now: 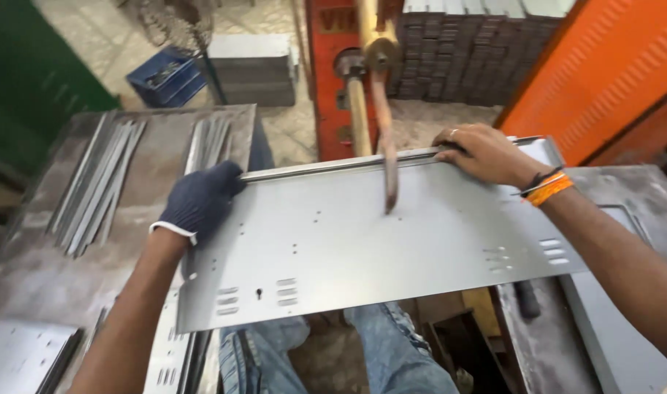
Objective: The recorder is using a spot welding machine to attach metal strips to a metal panel.
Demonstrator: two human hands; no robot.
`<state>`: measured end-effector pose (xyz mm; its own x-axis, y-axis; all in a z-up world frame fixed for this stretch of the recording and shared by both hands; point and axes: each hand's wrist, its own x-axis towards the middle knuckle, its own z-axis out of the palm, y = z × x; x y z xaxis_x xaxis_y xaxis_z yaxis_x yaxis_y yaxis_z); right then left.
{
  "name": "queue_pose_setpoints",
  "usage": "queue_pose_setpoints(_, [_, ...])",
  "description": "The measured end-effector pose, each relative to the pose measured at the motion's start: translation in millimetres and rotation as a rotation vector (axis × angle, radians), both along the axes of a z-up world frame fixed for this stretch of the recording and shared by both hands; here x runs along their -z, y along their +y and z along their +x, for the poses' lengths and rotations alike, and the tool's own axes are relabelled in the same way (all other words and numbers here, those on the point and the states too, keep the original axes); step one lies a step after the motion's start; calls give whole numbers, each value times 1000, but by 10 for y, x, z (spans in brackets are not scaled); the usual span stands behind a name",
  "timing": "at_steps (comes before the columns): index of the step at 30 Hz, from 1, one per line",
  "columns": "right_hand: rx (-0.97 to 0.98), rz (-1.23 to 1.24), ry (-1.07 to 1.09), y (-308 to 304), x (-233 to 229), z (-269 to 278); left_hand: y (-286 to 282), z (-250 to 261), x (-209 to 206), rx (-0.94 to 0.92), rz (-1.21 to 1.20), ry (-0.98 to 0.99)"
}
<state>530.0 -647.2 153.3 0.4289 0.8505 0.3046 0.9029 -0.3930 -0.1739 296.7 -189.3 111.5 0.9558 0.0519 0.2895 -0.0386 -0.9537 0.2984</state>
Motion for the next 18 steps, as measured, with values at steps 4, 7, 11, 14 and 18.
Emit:
queue_pose_setpoints(4, [242,-138,93,-527,-138,117,-109,73,-149,-141,-19,70])
queue_pose_setpoints(7, [335,-167,173,-730,-33,240,-98,103,-93,-144,-43,36])
queue_pose_setpoints(11, [462,-261,194,-752,79,255,-143,134,-125,-134,-65,4])
queue_pose_setpoints(14, [355,-167,38,-807,187,348,-80,170,0,-138,4,18])
queue_pose_setpoints(18, [404,-212,79,-859,166,171,-131,-5,-83,-139,23,56])
